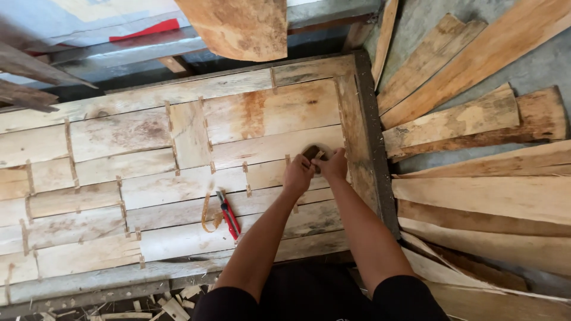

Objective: The person is repairing a wooden surface by fitting small wooden pieces into gaps and using glue and a utility knife.

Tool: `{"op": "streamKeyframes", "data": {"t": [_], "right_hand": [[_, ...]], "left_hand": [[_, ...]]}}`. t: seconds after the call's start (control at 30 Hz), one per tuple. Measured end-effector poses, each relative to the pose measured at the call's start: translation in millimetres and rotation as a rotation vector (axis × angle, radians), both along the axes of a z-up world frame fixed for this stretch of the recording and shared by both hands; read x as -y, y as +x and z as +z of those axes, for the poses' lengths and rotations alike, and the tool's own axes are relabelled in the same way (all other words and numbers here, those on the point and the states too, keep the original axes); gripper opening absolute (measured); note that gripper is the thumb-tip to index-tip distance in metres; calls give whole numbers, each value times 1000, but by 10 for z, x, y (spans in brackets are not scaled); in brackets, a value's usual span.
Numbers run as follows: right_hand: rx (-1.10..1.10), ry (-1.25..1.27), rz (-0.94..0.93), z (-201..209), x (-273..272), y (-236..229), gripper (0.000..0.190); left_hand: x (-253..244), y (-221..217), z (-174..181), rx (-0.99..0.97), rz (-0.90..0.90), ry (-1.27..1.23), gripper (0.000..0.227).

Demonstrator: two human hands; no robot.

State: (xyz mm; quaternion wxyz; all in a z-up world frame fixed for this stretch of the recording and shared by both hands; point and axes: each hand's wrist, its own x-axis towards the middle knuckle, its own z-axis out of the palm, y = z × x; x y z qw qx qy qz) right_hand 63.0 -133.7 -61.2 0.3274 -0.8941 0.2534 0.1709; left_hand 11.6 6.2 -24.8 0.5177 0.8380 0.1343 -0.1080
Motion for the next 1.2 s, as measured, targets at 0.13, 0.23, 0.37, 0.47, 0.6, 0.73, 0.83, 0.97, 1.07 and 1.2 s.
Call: {"op": "streamKeyframes", "data": {"t": [0.13,0.23,0.37,0.47,0.6,0.73,0.83,0.97,1.07,1.2], "right_hand": [[-15,-28,25,65,-1,16,86],[-29,-15,18,113,-15,14,87],[-101,-6,54,53,-10,29,85],[1,-22,80,-89,17,20,80],[159,-20,45,-125,75,18,64],[395,134,31,-115,273,-156,50],[432,167,56,406,248,-364,41],[403,313,229,661,131,-541,42],[307,258,267,542,132,-566,37],[348,241,277,223,166,-549,31]], "left_hand": [[-89,-208,71,-69,-8,-12,25],[-149,-394,125,-89,41,-85,27],[-207,-577,157,-133,81,-132,28],[-217,-691,200,-108,93,-113,32],[-199,-791,212,-111,119,-72,35],[-168,-889,270,-111,148,-142,38],[-189,-935,347,-83,55,-60,38],[-186,-998,351,-115,77,-65,36],[-172,-1081,247,-46,94,-58,32],[-198,-1172,356,-25,112,-48,28]]}}
